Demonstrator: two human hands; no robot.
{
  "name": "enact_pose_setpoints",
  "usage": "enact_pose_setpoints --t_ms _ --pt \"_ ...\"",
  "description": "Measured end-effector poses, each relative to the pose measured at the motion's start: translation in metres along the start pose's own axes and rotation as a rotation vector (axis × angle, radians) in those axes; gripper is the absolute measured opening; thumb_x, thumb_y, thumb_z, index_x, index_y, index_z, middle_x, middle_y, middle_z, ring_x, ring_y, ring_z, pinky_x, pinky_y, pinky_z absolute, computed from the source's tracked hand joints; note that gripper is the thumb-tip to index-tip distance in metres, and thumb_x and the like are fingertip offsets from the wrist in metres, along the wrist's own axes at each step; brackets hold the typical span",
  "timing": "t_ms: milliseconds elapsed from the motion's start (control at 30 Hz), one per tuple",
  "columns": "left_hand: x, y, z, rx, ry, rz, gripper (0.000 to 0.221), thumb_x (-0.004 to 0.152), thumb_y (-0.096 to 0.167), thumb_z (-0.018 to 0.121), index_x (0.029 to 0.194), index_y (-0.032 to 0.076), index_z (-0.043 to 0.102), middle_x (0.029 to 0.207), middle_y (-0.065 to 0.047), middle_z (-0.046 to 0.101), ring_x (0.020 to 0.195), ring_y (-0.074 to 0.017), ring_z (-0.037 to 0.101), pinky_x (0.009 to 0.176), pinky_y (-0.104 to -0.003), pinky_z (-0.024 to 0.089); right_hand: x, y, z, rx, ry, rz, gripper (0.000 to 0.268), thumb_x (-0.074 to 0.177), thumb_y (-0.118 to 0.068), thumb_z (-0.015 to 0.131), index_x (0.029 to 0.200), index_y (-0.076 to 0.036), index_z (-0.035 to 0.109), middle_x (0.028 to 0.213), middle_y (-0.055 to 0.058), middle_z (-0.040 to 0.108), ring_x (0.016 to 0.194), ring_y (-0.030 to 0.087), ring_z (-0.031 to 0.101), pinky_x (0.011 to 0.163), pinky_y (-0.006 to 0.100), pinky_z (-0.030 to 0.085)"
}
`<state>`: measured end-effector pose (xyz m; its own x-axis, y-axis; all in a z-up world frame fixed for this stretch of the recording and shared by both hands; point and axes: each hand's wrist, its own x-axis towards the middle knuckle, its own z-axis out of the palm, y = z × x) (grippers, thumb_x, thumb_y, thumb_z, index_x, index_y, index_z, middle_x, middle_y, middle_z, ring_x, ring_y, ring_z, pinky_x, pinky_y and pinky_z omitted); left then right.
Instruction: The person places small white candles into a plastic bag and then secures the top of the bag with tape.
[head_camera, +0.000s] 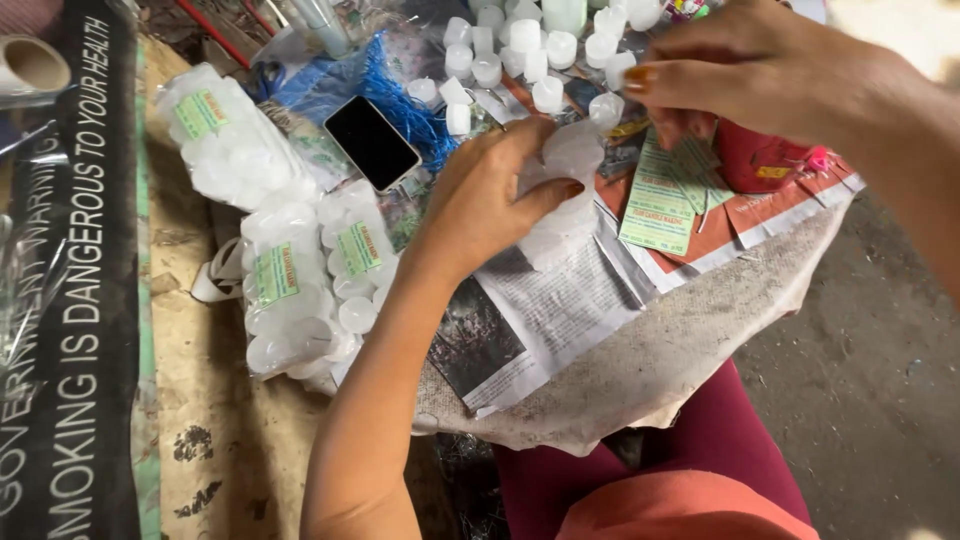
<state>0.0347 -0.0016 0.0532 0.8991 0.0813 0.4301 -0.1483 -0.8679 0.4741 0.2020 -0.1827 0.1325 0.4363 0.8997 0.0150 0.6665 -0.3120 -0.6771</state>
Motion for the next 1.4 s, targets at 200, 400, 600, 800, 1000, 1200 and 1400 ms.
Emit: enact_pose_setpoints --t_ms 200,400,600,800,1000,1200,1400 --pt "-0.006 0.004 0.003 0.008 0.006 0.028 0.028 0.09 0.024 0.078 0.107 0.005 0.067 0.095 -0.007 0.078 0.073 -0.021 0.071 0.062 -0.035 0.053 0.042 -0.011 0.009 -0.328 -0.172 0.035 0.053 0.105 -0.037 0.066 0.066 -0.003 0.067 0.059 0.007 0.067 0.053 0.018 0.048 0.055 0.034 0.034" --pt "-0.016 0.006 -0.007 -0.018 -0.011 0.001 0.024 0.095 0.026 0.075 0.098 0.012 0.055 0.084 0.001 0.067 0.068 -0.0148 0.063 0.062 -0.031 0.052 0.046 0.036 0.051 0.045 -0.259 0.145 0.025 0.102 -0.03 0.058 0.102 -0.009 0.071 0.094 0.008 0.072 0.094 0.024 0.072 0.099 0.05 0.06" --pt "-0.019 0.004 -0.011 -0.046 0.062 -0.015 0.023 0.095 0.024 0.071 0.106 0.008 0.059 0.089 -0.003 0.066 0.076 -0.0204 0.062 0.065 -0.033 0.045 0.068 0.097 0.139 1.041 -0.061 -0.05 0.039 0.079 -0.046 0.078 0.095 -0.014 0.062 0.08 -0.004 0.048 0.065 0.009 0.05 0.057 0.024 0.054" --pt "-0.025 -0.007 -0.009 -0.067 0.205 -0.046 0.038 0.091 0.042 0.075 0.115 0.013 0.067 0.093 -0.011 0.072 0.091 -0.036 0.072 0.083 -0.045 0.057 0.054 0.096 0.163 1.019 0.24 -0.279 0.036 0.083 -0.019 0.088 0.107 -0.001 0.067 0.082 0.006 0.065 0.071 0.01 0.063 0.061 0.019 0.051" --pt "-0.019 -0.002 -0.001 -0.046 0.198 -0.026 0.033 0.089 0.036 0.076 0.108 0.011 0.067 0.089 -0.013 0.072 0.087 -0.0401 0.072 0.077 -0.048 0.057 0.023 0.038 0.129 0.587 0.459 -0.627 0.033 0.11 -0.014 0.05 0.132 0.005 0.065 0.119 0.021 0.067 0.115 0.027 0.064 0.098 0.044 0.053" --pt "-0.022 0.006 0.008 0.01 0.24 -0.126 0.037 0.085 0.034 0.078 0.111 0.012 0.063 0.095 -0.017 0.073 0.09 -0.0414 0.072 0.078 -0.052 0.057 0.015 0.037 0.135 0.471 0.433 -0.516 0.029 0.109 -0.015 0.049 0.126 -0.008 0.071 0.091 0.008 0.058 0.082 0.014 0.054 0.077 0.031 0.05" --pt "-0.029 0.027 0.003 -0.108 0.189 -0.329 0.08 0.101 0.053 0.05 0.158 0.008 0.016 0.164 -0.026 0.034 0.128 -0.0369 0.063 0.104 -0.05 0.054 -0.007 0.037 0.176 0.179 0.387 -0.467 0.095 0.098 -0.037 0.068 0.163 0.0 0.01 0.171 0.026 0.019 0.16 0.04 0.023 0.132 0.053 0.025"
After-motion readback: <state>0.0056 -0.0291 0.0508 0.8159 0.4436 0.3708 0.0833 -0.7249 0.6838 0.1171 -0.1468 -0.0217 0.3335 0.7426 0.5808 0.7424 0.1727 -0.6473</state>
